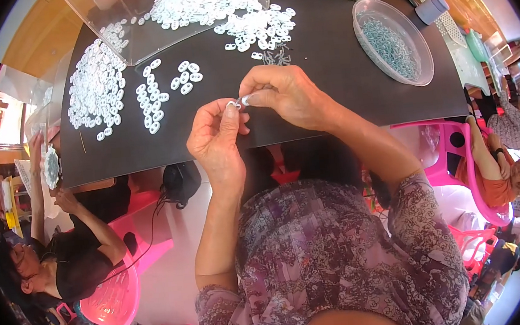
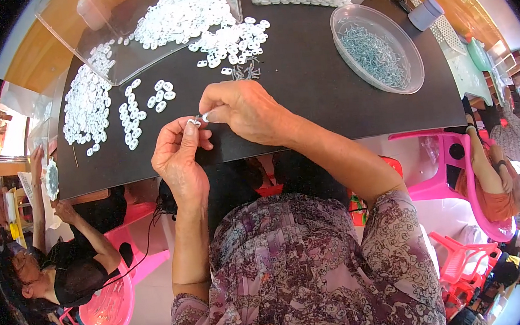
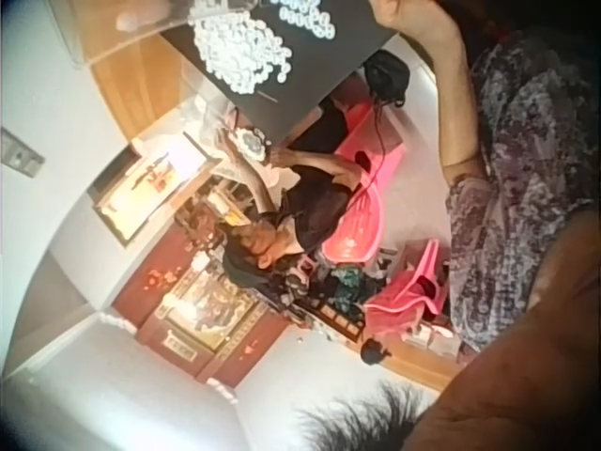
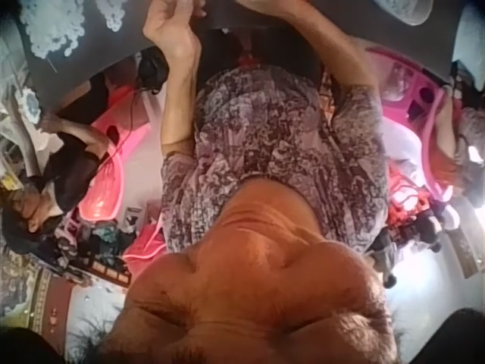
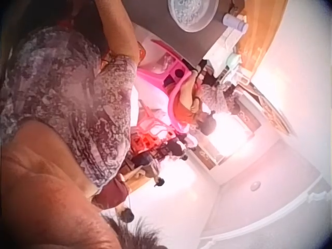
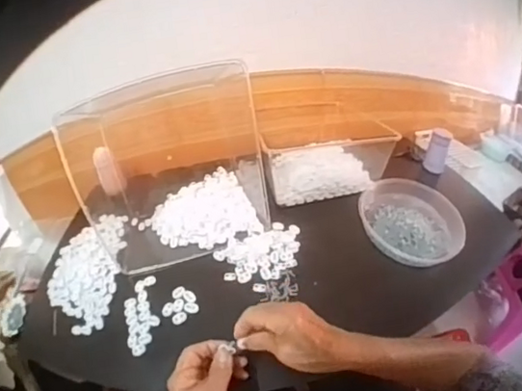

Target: Manual assembly of small metal pins into white plastic base components at a workshop table.

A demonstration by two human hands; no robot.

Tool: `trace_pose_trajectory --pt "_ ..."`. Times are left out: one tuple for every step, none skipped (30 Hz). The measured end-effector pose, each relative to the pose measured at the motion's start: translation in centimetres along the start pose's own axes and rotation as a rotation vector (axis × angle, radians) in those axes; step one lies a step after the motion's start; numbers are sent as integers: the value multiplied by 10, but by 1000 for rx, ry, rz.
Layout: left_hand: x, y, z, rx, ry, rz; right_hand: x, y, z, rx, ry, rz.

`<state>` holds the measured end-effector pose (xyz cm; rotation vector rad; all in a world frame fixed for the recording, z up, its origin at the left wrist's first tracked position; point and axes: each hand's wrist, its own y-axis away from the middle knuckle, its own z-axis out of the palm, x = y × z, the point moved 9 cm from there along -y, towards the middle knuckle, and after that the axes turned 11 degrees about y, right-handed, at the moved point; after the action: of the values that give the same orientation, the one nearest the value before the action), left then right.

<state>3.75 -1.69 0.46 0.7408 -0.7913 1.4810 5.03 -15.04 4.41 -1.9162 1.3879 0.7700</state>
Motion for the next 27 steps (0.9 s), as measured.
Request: trace_pose_trajectory --pt "0 1 1 -4 3 0 0 2 -1 4 -1 0" --pt "0 2 1 -8 6 1 -6 3 -4 38 54 -61" --pt "0 3 2 -12 5 1 -12 5 -7 72 109 -122" --pt "-1 5 3 -19 1 -11 -12 7 -7 75 109 -122" --pt "-2 6 4 -27 -4 -22 -13 9 -7 88 111 -130" --pt "-2 7 4 -29 -5 -23 -14 10 -7 101 114 -138" --pt "-2 8 5 -30 2 -29 -13 12 -7 104 115 -137" --pt "-3 9 5 -32 9 -35 -14 13 -8 127 121 -153" --pt "-3 10 6 -34 9 -35 -16 15 -10 151 127 -169" --pt "-1 11 6 -30 -6 -20 -17 15 -10 152 127 -170" --pt "1 11 6 -25 -22 -4 -17 16 -11 156 118 -164" --pt "2 12 6 -26 -23 -4 -18 17 -11 160 109 -159" --pt "4 12 6 -29 -41 7 -20 18 -11 161 109 -158" --pt "5 12 7 -31 -60 17 -13 17 -8 118 35 -44" --pt "4 12 7 -32 -60 16 -3 18 -4 74 -40 69" --pt "4 13 7 -34 -48 11 -3 18 -5 75 -40 69" --pt "3 13 7 -36 -35 5 1 18 -4 50 -108 88" --pt "2 13 7 -37 -35 4 4 18 -1 25 -177 108" --pt "0 14 7 -38 -18 -17 5 19 0 25 -177 109" --pt "-2 14 7 -39 -1 -39 6 19 0 39 -224 97" --pt "-3 15 7 -39 -1 -41 6 19 1 54 -271 85" --pt "-5 15 7 -36 30 -61 7 20 4 53 -270 86" --pt "-7 16 8 -32 61 -81 9 23 5 108 -393 106" --pt "-7 16 9 -32 62 -83 12 25 5 163 -515 125" --pt "-8 17 9 -20 77 -110 13 25 5 163 -515 127" --pt "-10 17 9 -9 92 -137 18 26 4 176 -550 160" --pt "-11 17 9 -8 92 -138 22 27 4 188 -586 194"
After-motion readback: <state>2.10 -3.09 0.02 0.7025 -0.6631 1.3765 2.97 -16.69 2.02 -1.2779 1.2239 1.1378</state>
